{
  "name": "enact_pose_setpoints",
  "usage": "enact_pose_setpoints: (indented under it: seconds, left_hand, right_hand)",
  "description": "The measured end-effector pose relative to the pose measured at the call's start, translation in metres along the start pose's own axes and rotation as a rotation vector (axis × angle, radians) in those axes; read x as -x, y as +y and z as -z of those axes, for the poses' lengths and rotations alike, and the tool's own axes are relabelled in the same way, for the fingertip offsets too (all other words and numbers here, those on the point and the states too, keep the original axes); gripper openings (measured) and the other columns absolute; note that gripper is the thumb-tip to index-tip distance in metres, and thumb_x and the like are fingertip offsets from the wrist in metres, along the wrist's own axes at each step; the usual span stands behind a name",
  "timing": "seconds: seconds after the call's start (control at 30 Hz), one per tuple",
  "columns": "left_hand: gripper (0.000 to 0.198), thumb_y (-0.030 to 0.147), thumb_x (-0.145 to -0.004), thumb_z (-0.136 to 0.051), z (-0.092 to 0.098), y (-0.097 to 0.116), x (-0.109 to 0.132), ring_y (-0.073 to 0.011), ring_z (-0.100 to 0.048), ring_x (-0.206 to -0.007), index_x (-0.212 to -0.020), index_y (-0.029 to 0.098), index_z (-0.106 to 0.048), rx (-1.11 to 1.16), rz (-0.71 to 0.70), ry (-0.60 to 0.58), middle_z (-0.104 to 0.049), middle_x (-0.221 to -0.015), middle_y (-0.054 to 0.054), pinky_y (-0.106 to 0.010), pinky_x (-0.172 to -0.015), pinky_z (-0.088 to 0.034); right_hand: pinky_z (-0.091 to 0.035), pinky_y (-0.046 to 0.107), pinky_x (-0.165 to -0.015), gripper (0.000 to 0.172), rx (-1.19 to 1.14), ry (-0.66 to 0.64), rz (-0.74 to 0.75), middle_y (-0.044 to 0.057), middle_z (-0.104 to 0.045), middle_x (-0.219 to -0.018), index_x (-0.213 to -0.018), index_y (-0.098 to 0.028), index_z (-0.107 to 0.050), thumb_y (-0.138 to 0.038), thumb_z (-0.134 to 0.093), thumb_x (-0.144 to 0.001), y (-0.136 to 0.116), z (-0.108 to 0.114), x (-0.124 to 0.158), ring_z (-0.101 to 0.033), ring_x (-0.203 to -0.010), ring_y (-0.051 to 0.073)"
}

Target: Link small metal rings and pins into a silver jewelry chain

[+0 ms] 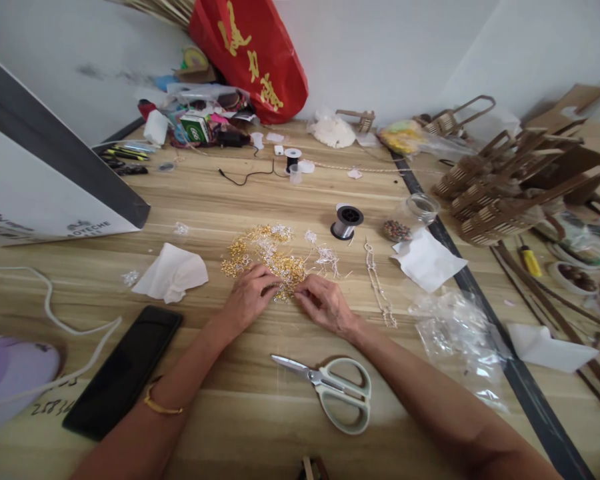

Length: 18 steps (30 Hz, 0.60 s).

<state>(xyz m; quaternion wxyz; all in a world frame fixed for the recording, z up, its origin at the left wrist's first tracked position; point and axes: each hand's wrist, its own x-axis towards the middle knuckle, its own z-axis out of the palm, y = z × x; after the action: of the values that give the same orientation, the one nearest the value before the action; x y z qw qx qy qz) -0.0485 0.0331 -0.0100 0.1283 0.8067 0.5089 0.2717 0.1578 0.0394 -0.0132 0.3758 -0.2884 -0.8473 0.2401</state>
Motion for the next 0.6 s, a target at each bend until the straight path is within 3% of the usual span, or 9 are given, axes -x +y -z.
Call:
enact_pose_setpoints:
  seconds: [0.27,0.43,0.6]
  left_hand:
    - [0.012,0.018,-0.083,-0.056,0.004,0.004,-0.002,-0.0175,-0.056,-0.080,-0.077,0.018,-0.067,0.065,0.019,0.000,-0.065,-0.079,-0.004,-0.035,-0.084,-0.042]
    - [0.011,0.023,-0.080,-0.059,0.011,0.001,-0.005,-0.0172,-0.059,-0.076,-0.072,0.017,-0.065,0.183,0.149,0.075,-0.067,-0.076,-0.004,-0.031,-0.077,-0.045]
    - [0.020,0.032,-0.081,-0.056,0.027,0.001,-0.008,-0.0159,-0.060,-0.071,-0.073,0.016,-0.066,0.302,0.315,0.074,-0.068,-0.074,-0.003,-0.026,-0.069,-0.045]
  right_hand:
    - [-0.040,0.025,-0.058,0.010,-0.004,-0.004,-0.001,0.005,-0.057,-0.075,-0.087,-0.017,-0.056,-0.020,-0.048,-0.090,0.000,0.000,-0.001,-0.050,-0.065,0.014]
    - [-0.040,0.025,-0.058,0.010,-0.006,0.000,-0.005,0.005,-0.058,-0.075,-0.088,-0.017,-0.057,-0.020,-0.048,-0.090,0.000,0.000,0.000,-0.051,-0.065,0.014]
    - [-0.040,0.025,-0.058,0.009,-0.013,0.001,0.009,0.004,-0.057,-0.075,-0.087,-0.016,-0.057,-0.017,-0.048,-0.089,0.000,0.000,-0.001,-0.050,-0.065,0.013]
